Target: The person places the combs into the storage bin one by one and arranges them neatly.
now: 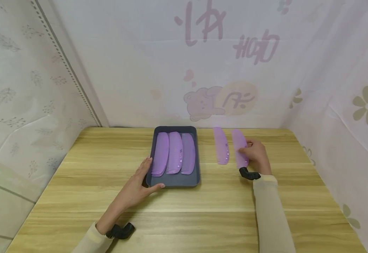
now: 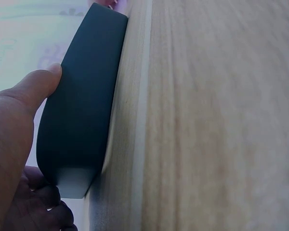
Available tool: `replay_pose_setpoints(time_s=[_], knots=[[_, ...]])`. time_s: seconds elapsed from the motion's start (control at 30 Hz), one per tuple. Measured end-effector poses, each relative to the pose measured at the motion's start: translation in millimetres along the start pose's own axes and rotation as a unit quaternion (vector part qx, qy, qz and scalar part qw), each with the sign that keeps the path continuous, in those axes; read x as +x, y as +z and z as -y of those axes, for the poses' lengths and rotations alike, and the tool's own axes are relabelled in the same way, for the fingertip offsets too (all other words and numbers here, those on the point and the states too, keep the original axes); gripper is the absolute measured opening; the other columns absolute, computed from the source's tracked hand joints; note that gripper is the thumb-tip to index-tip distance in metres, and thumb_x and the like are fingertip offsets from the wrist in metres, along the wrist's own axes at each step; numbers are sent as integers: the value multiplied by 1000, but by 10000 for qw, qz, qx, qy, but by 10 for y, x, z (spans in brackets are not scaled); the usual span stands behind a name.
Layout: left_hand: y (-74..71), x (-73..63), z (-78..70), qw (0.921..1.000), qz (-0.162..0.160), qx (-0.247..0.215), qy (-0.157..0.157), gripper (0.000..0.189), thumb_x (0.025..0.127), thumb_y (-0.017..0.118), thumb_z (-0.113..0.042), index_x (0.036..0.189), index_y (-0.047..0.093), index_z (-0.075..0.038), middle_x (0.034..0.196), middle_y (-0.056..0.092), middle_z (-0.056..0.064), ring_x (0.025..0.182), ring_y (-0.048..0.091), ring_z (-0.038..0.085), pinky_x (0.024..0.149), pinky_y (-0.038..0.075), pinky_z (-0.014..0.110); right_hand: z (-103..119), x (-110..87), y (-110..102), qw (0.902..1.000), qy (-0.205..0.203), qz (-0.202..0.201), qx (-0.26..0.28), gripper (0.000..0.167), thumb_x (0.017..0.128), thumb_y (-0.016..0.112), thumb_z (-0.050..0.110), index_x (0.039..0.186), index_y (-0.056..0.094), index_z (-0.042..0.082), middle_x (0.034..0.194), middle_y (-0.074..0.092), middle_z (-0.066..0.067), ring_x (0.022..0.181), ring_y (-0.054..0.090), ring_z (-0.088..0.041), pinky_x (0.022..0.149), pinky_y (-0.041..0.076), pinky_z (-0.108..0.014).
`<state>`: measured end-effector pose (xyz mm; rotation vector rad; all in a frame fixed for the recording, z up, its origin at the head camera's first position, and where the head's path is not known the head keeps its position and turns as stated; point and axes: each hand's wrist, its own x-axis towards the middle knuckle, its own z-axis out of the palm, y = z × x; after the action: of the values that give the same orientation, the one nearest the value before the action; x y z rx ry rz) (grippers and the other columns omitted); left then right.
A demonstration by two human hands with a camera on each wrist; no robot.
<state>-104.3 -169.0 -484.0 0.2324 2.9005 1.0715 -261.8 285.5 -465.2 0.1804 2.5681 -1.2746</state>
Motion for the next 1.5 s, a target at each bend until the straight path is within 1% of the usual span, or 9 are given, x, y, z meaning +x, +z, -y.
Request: replay_pose_setpoints(time_s=[0.1,0.23,0.37,0.5,0.67,0.83,1.1,1.3,1.5], knots=[[-3,-1,-8,10000,21,-16,-14,121,80,67,-79,166,11,-15,174,10,5,161,11,29,129,19,57,-8,-21,-38,10000,-46,-6,78,62,98,60,20,151,41,-6,134,55,-33,93,68,-27,72,64,-31],[9,15,-10,10000,17,14,60,120,80,67,-78,166,13,-14,174,11,5,161,11,29,129,20,57,-38,-44,-75,9997,-30,-36,228,56,99,54,19,149,45,-5,127,61,-30,85,67,-20,72,62,-30],[16,27,-9,10000,-10,34,49,120,80,68,-78,166,13,-14,174,11,4,161,12,29,129,21,57,-37,-68,-82,9991,-82,-38,424,55,100,53,20,150,45,-3,128,61,-26,87,65,-17,77,61,-31],[8,28,-12,10000,-14,37,-8,119,80,68,-77,166,13,-15,174,11,3,161,12,28,129,19,57,-10,-72,-59,9979,-127,-77,638,55,100,54,20,151,46,0,126,61,-23,86,65,-16,77,61,-30],[9,29,-15,10000,15,55,-23,120,80,68,-78,166,12,-15,174,10,4,161,12,30,129,20,58,-3,-42,-35,9967,-101,-188,785,55,100,56,18,150,47,-1,115,68,-17,79,67,-10,72,62,-28],[13,28,-10,10000,-17,65,10,120,80,67,-78,166,13,-14,174,11,5,161,12,30,129,19,57,5,-37,-22,9949,-219,-255,952,55,101,57,19,151,47,-1,116,67,-12,81,67,-6,73,62,-24],[-9,-1,2,10000,-2,54,56,122,80,68,-77,166,11,-12,174,9,6,161,10,30,128,20,58,56,-72,40,9911,-283,-198,1288,58,103,58,23,156,41,5,115,61,-7,88,66,-7,77,62,-24],[7,13,-5,9999,-27,56,124,121,81,67,-78,166,12,-11,174,10,7,161,11,31,129,19,58,106,-82,74,9879,-491,-203,1454,57,102,59,18,154,41,1,101,63,3,83,66,-6,72,62,-24],[26,15,-8,10000,-55,-18,65,121,79,67,-79,166,13,-14,175,10,5,161,11,30,128,20,58,172,-91,123,9844,-772,-27,1579,53,103,59,15,152,44,0,101,66,5,83,67,-8,71,63,-26]])
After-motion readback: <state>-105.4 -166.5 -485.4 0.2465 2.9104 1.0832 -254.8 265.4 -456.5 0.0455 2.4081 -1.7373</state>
